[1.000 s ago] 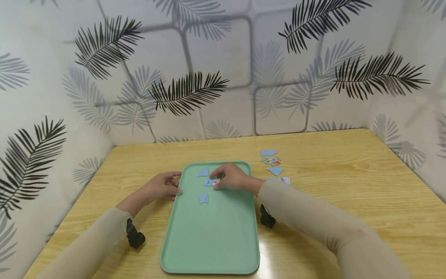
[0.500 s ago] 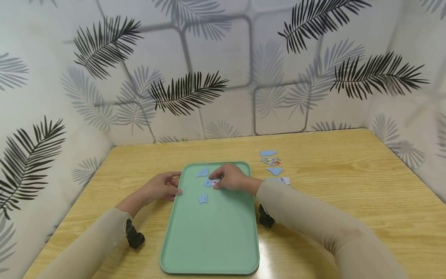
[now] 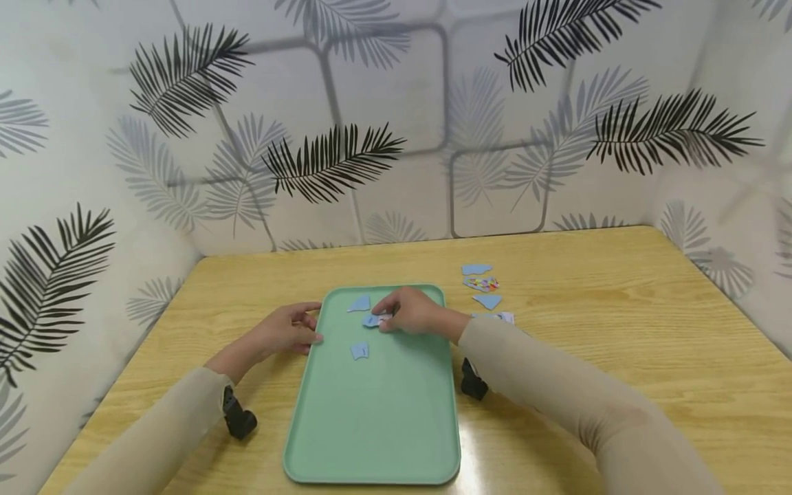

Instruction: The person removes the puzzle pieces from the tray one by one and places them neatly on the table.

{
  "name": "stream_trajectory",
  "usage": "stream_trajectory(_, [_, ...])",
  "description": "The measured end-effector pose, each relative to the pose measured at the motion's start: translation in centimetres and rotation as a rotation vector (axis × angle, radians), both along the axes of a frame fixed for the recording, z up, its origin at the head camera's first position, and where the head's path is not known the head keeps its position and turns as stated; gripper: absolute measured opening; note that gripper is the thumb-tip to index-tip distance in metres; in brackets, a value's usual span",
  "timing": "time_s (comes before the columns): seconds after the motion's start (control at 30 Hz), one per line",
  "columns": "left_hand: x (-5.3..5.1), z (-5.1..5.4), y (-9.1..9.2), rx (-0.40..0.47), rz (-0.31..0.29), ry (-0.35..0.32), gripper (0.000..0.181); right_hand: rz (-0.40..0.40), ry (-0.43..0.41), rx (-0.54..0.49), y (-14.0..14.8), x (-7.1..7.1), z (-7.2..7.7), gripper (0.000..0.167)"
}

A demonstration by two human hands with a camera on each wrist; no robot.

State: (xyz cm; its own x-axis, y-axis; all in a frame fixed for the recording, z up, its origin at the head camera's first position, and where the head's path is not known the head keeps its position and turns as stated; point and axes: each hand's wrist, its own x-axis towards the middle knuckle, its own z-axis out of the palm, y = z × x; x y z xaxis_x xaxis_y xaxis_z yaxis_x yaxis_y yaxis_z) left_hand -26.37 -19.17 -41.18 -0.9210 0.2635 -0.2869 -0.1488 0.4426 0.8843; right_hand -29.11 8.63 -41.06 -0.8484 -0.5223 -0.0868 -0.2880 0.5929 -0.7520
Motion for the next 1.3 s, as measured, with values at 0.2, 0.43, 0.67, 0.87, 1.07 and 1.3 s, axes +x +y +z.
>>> stream_trajectory(0.2, [0.1, -0.1, -0.1, 0.006, -0.001, -0.008, 0.069, -0.02, -0.039, -0.031, 0.5, 0.0, 0.0, 0.027])
stream_trajectory(0.43, [0.1, 0.0, -0.2, 0.009, -0.018, -0.002, 0.07, -0.012, -0.031, -0.062, 2.0, 0.5, 0.5, 0.027])
stream_trajectory(0.67, [0.0, 0.1, -0.2, 0.022, -0.022, -0.005, 0.07, -0.002, -0.009, -0.086, 4.2, 1.7, 1.4, 0.028])
stream_trajectory(0.87, [0.1, 0.0, -0.2, 0.018, -0.018, -0.003, 0.069, -0.02, 0.02, -0.096, 6.2, 3.0, 1.9, 0.029])
stream_trajectory(1.07, [0.0, 0.0, 0.0, 0.009, -0.011, -0.005, 0.069, -0.015, 0.048, -0.095, 8.6, 4.3, 2.2, 0.03])
stream_trajectory(1.3, [0.0, 0.0, 0.1, 0.003, -0.003, -0.002, 0.068, -0.039, 0.066, -0.125, 11.2, 5.4, 2.4, 0.032])
